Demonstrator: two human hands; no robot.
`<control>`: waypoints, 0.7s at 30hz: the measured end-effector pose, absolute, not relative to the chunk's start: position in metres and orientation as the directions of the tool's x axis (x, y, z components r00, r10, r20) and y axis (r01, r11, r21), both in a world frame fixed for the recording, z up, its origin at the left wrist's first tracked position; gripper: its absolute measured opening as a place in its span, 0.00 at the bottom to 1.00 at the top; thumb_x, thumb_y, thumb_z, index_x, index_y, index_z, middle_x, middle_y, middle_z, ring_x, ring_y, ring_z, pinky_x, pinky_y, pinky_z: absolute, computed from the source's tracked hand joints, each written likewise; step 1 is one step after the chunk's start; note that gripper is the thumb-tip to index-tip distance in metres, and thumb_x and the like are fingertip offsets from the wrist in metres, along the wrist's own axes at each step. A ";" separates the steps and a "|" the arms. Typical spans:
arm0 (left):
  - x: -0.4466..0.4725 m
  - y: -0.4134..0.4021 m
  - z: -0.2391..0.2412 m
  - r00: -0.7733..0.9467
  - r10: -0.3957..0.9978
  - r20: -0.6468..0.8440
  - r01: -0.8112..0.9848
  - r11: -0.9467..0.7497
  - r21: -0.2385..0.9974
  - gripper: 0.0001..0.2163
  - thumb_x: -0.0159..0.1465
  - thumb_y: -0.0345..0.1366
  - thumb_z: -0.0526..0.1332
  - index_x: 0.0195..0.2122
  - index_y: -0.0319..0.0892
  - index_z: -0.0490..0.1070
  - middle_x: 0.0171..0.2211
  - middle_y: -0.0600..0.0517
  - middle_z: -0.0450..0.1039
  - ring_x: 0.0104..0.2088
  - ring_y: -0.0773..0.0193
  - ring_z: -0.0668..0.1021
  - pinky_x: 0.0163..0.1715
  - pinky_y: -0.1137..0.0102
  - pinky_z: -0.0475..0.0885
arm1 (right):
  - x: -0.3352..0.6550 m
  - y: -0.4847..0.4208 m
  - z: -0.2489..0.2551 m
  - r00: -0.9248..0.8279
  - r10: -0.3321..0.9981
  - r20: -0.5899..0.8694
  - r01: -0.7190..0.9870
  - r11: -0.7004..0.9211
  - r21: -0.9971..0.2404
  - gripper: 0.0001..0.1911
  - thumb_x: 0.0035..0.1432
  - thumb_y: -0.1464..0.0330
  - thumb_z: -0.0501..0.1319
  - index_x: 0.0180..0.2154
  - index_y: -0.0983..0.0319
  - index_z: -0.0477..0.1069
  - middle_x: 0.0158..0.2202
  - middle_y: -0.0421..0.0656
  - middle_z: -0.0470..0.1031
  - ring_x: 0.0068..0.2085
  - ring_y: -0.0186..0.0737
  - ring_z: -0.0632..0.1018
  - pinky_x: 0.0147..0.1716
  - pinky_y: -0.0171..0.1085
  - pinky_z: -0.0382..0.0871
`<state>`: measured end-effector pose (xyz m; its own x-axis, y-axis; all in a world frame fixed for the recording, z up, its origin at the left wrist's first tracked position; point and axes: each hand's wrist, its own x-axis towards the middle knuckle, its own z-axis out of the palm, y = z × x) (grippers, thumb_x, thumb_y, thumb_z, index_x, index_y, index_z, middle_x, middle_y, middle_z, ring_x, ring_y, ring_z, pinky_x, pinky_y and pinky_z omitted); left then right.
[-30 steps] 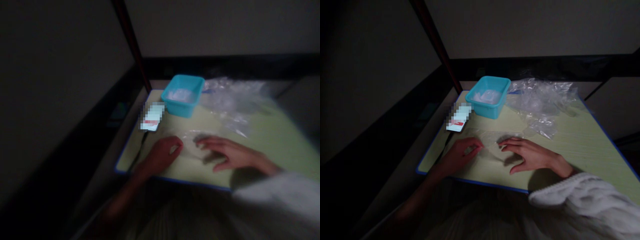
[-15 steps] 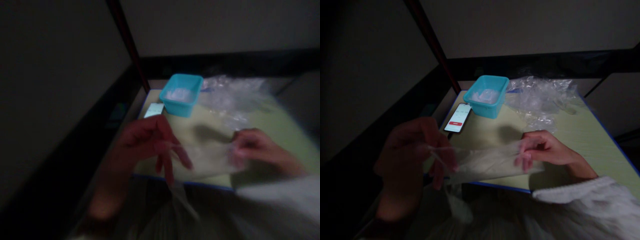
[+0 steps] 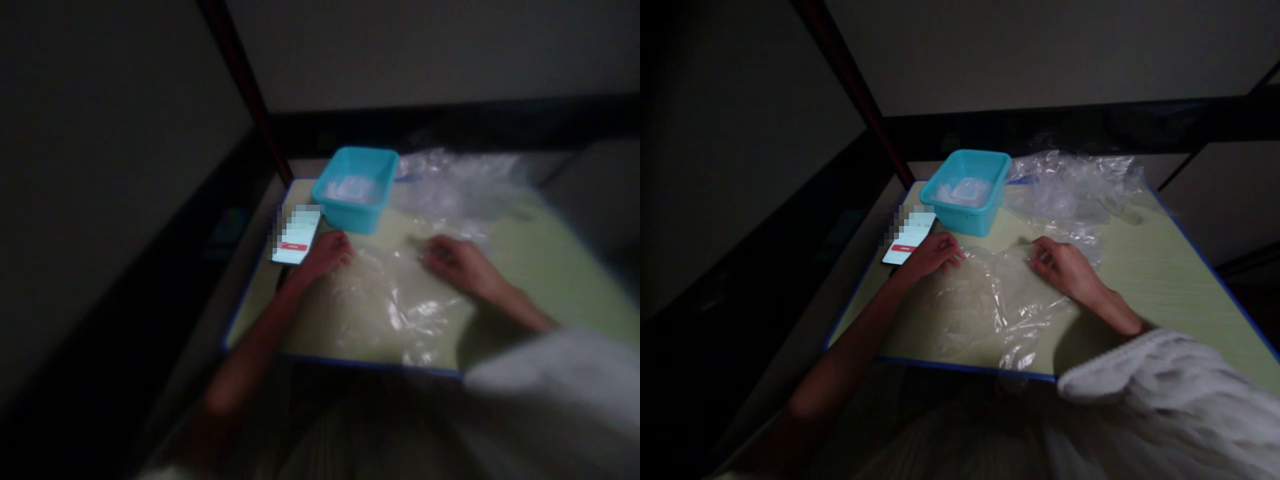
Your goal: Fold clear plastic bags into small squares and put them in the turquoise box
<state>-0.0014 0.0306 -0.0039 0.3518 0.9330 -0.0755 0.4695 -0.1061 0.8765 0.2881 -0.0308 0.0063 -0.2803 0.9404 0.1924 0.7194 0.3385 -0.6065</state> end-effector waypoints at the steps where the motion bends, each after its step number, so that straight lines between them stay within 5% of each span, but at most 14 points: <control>1: -0.001 0.032 -0.003 0.348 0.936 -0.059 0.480 -0.124 0.868 0.07 0.61 0.30 0.54 0.25 0.40 0.61 0.26 0.51 0.75 0.24 0.68 0.77 0.19 0.77 0.65 | 0.288 -0.032 0.008 -0.275 0.918 0.284 0.747 0.390 -0.539 0.14 0.58 0.61 0.57 0.41 0.63 0.69 0.36 0.49 0.76 0.35 0.48 0.78 0.33 0.46 0.73; 4: 0.000 0.034 0.006 0.333 0.943 0.012 0.520 -0.195 0.832 0.06 0.60 0.29 0.54 0.26 0.39 0.65 0.26 0.52 0.74 0.27 0.66 0.77 0.24 0.75 0.67 | 0.281 -0.037 0.017 -0.385 0.787 0.482 0.714 0.585 -0.385 0.16 0.61 0.63 0.56 0.49 0.61 0.67 0.53 0.52 0.70 0.52 0.53 0.72 0.50 0.52 0.67; 10: 0.004 0.031 0.029 0.332 0.929 0.163 0.605 -0.343 0.718 0.06 0.60 0.30 0.56 0.27 0.38 0.69 0.26 0.52 0.72 0.31 0.64 0.74 0.32 0.71 0.66 | 0.250 -0.048 0.006 -0.799 0.535 0.276 0.453 0.836 -0.309 0.28 0.65 0.60 0.51 0.62 0.62 0.53 0.63 0.51 0.59 0.63 0.47 0.59 0.60 0.52 0.56; 15: 0.007 0.022 0.033 0.360 0.910 0.208 0.690 -0.409 0.597 0.06 0.63 0.32 0.54 0.31 0.40 0.69 0.30 0.50 0.74 0.32 0.63 0.76 0.31 0.71 0.67 | 0.239 -0.047 -0.015 -0.833 0.531 0.159 0.470 0.828 -0.305 0.34 0.64 0.56 0.50 0.64 0.69 0.47 0.66 0.55 0.49 0.66 0.46 0.49 0.64 0.51 0.46; 21: 0.009 0.018 0.011 0.328 0.929 0.172 0.661 -0.356 0.661 0.04 0.61 0.33 0.58 0.37 0.41 0.66 0.33 0.49 0.74 0.35 0.61 0.77 0.34 0.69 0.70 | 0.239 -0.045 -0.017 -0.804 0.576 0.146 0.518 0.800 -0.304 0.34 0.64 0.55 0.50 0.64 0.66 0.48 0.65 0.54 0.52 0.66 0.46 0.53 0.62 0.52 0.48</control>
